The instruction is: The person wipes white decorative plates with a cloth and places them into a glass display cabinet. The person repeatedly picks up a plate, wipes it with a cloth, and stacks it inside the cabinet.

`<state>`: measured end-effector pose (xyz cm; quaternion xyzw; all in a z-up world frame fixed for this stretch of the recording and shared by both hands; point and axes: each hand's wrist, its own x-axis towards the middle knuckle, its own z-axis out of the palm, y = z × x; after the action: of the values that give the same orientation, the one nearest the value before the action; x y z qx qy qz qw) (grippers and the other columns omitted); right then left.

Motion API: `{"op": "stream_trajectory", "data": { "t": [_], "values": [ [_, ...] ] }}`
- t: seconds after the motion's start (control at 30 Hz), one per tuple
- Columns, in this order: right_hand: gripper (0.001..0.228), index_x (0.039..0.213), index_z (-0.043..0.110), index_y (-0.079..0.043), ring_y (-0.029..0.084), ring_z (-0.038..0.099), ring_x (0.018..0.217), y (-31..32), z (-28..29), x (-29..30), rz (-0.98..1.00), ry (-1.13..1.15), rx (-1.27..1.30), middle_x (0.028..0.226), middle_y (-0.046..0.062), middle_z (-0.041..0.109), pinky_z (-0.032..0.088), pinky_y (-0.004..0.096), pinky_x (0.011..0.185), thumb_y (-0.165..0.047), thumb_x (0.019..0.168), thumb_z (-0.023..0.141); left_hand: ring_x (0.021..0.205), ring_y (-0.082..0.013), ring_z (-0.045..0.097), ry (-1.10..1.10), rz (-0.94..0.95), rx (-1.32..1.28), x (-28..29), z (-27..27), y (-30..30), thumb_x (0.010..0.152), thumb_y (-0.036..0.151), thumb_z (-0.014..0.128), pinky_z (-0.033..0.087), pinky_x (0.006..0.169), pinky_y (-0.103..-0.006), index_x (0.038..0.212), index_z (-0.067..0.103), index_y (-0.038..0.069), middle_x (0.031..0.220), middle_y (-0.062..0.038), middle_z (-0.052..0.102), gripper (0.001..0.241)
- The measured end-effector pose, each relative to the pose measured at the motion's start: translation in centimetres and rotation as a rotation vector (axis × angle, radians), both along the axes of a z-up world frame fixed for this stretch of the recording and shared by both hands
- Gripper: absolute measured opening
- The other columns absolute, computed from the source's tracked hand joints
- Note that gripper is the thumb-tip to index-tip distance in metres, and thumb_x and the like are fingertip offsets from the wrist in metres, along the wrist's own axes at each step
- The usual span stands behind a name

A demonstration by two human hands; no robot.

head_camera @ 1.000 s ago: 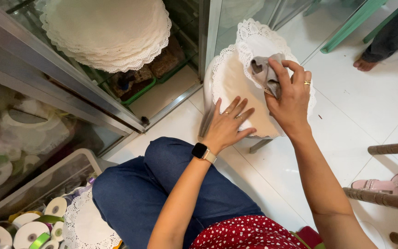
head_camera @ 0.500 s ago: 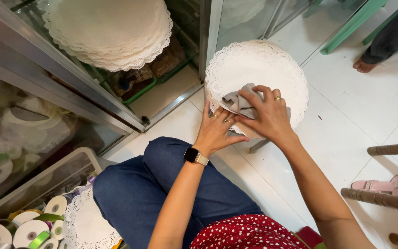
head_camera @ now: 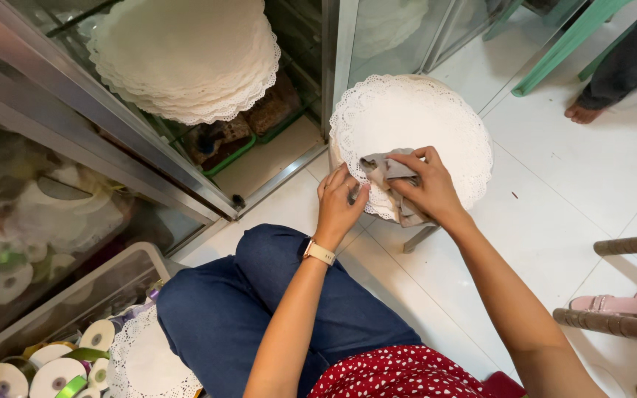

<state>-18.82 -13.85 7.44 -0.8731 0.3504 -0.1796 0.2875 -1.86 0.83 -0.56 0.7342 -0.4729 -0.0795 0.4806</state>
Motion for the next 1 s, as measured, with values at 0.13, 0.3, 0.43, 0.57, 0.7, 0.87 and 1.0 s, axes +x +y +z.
{"op": "stream_trajectory", "data": {
  "t": [0.13,0.3,0.43,0.57,0.7,0.87,1.0],
  "values": [
    [0.056,0.141,0.071,-0.04,0.034,0.069,0.106,-0.6,-0.6,-0.6,-0.041,0.039,-0.063,0.127,0.003,0.057,0.058,0.052,0.097,-0.05,0.088,0.083,0.144,-0.0339,0.056,0.103,-0.016,-0.012,0.2,0.6,-0.1,0.099,0.037,0.071,0.034,0.122,-0.0567,0.096,0.072,0.01,0.149,-0.015,0.063,0.027],
    [0.052,0.143,0.072,-0.025,0.053,0.069,0.109,-5.3,-0.1,-2.3,-0.247,0.124,-0.235,0.133,0.011,0.053,0.058,0.066,0.095,-0.034,0.092,0.078,0.142,-0.0326,0.058,0.233,-0.03,-0.054,0.4,-1.0,-0.3,0.097,0.036,0.075,0.037,0.12,-0.0536,0.091,0.072,0.012,0.148,-0.011,0.064,0.025],
    [0.047,0.139,0.075,-0.02,0.056,0.07,0.102,-9.9,1.0,-4.5,-0.298,0.119,-0.403,0.128,0.013,0.051,0.06,0.068,0.086,-0.02,0.092,0.076,0.133,-0.0391,0.063,0.307,-0.043,-0.112,0.9,-3.0,-1.3,0.096,0.028,0.076,0.044,0.114,-0.053,0.085,0.07,0.007,0.138,-0.017,0.069,0.024],
    [0.043,0.137,0.079,-0.014,0.046,0.066,0.094,-10.9,4.2,-5.4,-0.321,-0.055,-0.591,0.123,0.014,0.049,0.059,0.06,0.077,-0.011,0.094,0.075,0.106,-0.0222,0.06,0.486,-0.043,-0.164,0.2,2.0,0.3,0.1,0.028,0.073,0.044,0.096,-0.0367,0.079,0.06,0.012,0.106,-0.004,0.061,0.03],
    [0.039,0.139,0.079,-0.004,0.034,0.058,0.107,-9.6,8.1,-4.6,-0.223,-0.379,-0.583,0.116,0.015,0.044,0.051,0.047,0.094,-0.004,0.101,0.071,0.079,-0.0082,0.043,0.58,-0.048,-0.246,-0.1,5.1,0.8,0.106,0.029,0.068,0.035,0.079,-0.0235,0.071,0.042,0.018,0.08,0.006,0.043,0.044],
    [0.028,0.136,0.078,-0.005,0.028,0.055,0.112,-9.4,9.8,-3.6,-0.205,-0.549,-0.439,0.115,0.013,0.051,0.047,0.039,0.105,-0.01,0.109,0.077,0.084,-0.0068,0.048,0.767,-0.033,-0.199,0.0,6.5,0.5,0.106,0.04,0.064,0.038,0.08,-0.0234,0.083,0.059,0.016,0.084,0.008,0.054,0.034],
    [0.028,0.141,0.074,-0.01,0.02,0.052,0.116,-8.6,11.4,-3.1,-0.222,-0.628,-0.228,0.116,0.006,0.046,0.042,0.03,0.109,-0.024,0.117,0.07,0.081,-0.0064,0.041,0.718,-0.084,-0.184,0.4,7.3,-0.7,0.11,0.045,0.055,0.034,0.078,-0.024,0.081,0.045,0.02,0.081,0.01,0.043,0.039]
  ]
}}
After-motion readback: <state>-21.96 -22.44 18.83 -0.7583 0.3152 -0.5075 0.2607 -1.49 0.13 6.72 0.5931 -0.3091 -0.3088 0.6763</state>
